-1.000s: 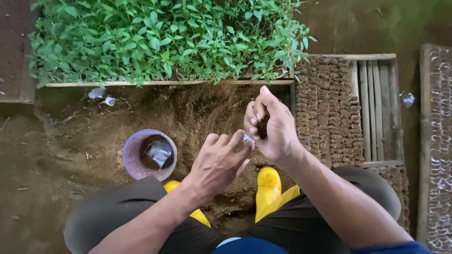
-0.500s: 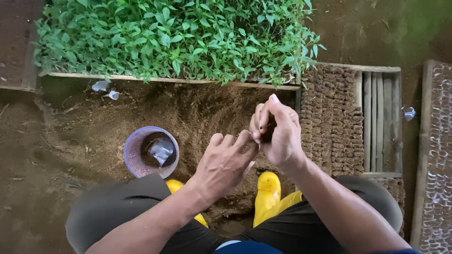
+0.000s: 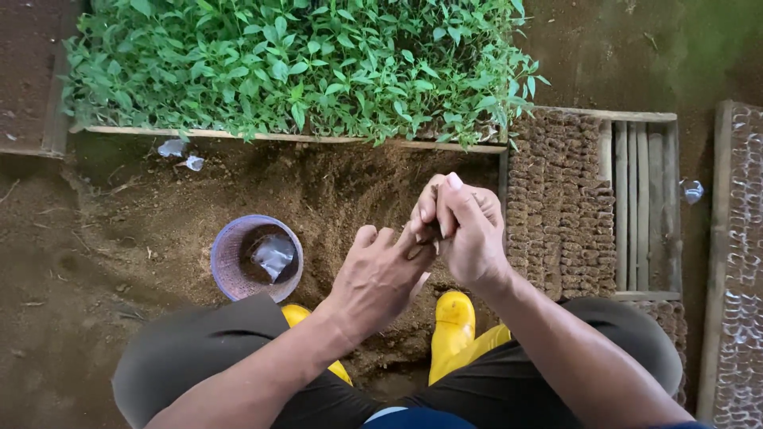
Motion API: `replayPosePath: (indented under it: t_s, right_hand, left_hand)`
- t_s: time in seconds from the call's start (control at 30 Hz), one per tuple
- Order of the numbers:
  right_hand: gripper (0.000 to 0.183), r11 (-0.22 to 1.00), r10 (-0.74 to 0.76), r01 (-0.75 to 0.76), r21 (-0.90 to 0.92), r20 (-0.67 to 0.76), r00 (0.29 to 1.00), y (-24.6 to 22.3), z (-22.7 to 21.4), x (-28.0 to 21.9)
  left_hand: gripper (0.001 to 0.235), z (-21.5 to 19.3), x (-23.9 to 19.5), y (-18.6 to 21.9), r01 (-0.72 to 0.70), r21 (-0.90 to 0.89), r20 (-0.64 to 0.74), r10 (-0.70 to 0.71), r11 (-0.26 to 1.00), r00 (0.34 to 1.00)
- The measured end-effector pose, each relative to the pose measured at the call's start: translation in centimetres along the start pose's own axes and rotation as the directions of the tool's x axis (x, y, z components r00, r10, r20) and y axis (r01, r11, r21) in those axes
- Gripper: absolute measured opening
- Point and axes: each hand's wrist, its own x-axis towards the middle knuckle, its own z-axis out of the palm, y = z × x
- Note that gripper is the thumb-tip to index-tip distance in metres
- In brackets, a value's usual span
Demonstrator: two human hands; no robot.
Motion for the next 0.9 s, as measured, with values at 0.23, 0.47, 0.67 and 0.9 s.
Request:
replayPosePath:
  t_s: [0.23,0.47,0.67,0.9]
  right_hand:
    - [0.055,0.997,-0.062,0.066,-0.049,0.076,0.995,0.5,-0.2,-0.1]
    - [0.024,0.876,0.061,0.030,-0.481,0.172,0.983,-2.4,-0.7,1.2]
    - [0.058,0.160,0.465,0.121,-0.980,0.183,0.866,-0.5,-1.9,1.8]
    - [0.036,0.255,0.263,0.320,-0.912,0.384,0.885,4.9,-3.7,0.7]
  left_hand:
    - [0.026,-0.9,0.1,-0.1,0.043,-0.066,0.061,-0.039,0.997,0.997]
    - [0.028,-2.2,0.2,-1.6,0.131,-0.064,0.092,-0.125,0.989,0.988]
    - [0.036,-2.8,-0.5,-3.7,0.231,-0.092,0.138,-0.218,0.969,0.966]
    - [0.023,-2.0,-1.1,-3.4,0.128,0.035,-0.221,-0.117,0.991,0.968]
